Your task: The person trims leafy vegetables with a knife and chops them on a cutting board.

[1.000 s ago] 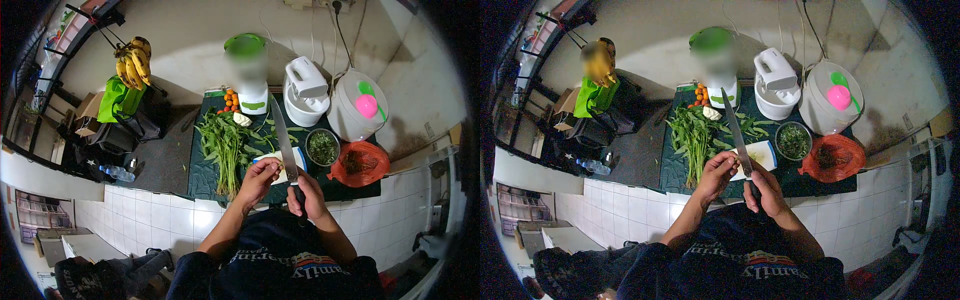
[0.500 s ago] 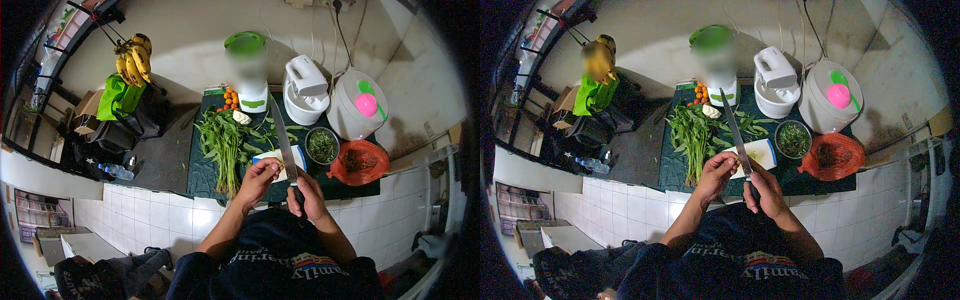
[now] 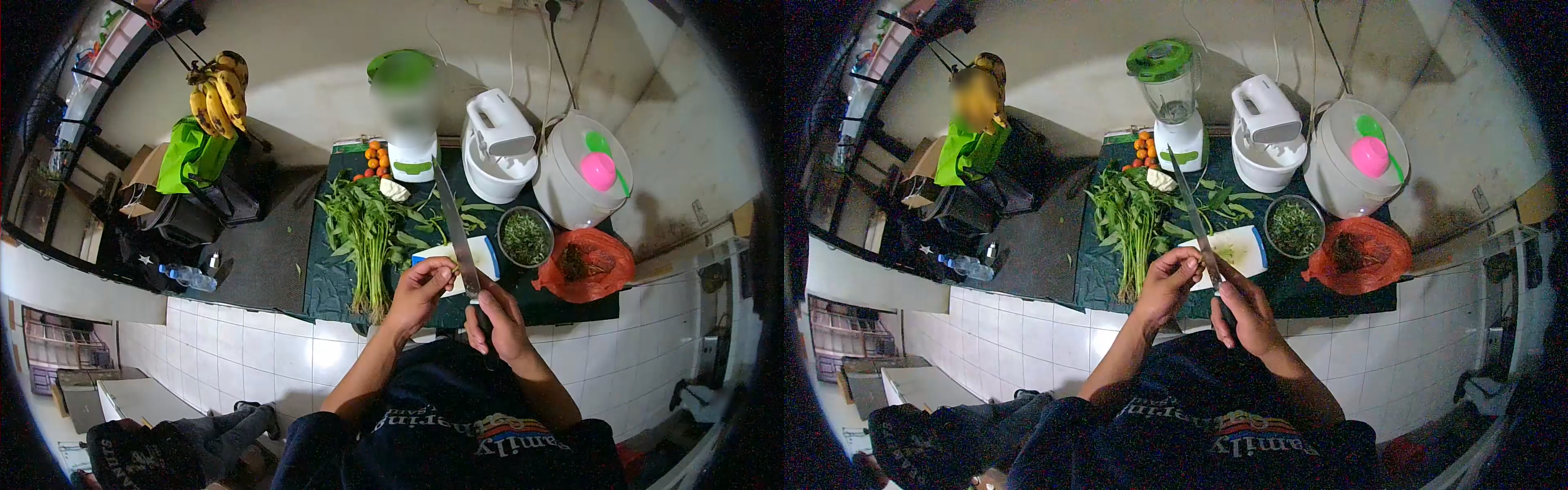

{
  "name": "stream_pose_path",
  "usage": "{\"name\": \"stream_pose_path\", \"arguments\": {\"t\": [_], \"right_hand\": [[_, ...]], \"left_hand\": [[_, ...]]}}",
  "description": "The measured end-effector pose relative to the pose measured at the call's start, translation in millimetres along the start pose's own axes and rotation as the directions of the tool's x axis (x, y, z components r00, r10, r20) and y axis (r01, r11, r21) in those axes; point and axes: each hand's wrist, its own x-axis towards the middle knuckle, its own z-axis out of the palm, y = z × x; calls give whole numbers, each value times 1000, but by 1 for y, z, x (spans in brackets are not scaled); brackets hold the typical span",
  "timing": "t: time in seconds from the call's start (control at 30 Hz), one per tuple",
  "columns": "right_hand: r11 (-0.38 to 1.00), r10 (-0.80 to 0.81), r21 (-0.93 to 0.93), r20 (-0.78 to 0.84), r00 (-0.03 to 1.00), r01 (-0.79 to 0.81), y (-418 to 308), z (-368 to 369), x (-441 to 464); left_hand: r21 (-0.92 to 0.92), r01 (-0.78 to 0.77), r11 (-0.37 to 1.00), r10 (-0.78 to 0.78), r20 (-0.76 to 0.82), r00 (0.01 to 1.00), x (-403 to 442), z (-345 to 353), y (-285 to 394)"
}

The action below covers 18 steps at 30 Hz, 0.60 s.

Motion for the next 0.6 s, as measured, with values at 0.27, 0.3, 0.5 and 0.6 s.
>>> {"name": "stream_pose_path", "arguments": {"t": [0.27, 0.3, 0.5, 0.6], "right_hand": [[1000, 21, -5, 21, 1000, -21, 6, -2, 6], [1000, 28, -14, 18, 999, -28, 5, -1, 7], [998, 14, -56, 36, 999, -12, 4, -2, 11], [996, -1, -86, 40, 999, 5, 3, -2, 13]], "left_hand": [[3, -41, 999, 41, 18, 999, 2, -5, 2], [3, -41, 999, 41, 16, 999, 3, -3, 4], [-34, -60, 998, 59, -22, 998, 10, -5, 0], [-64, -51, 997, 50, -11, 999, 12, -4, 0]]}}
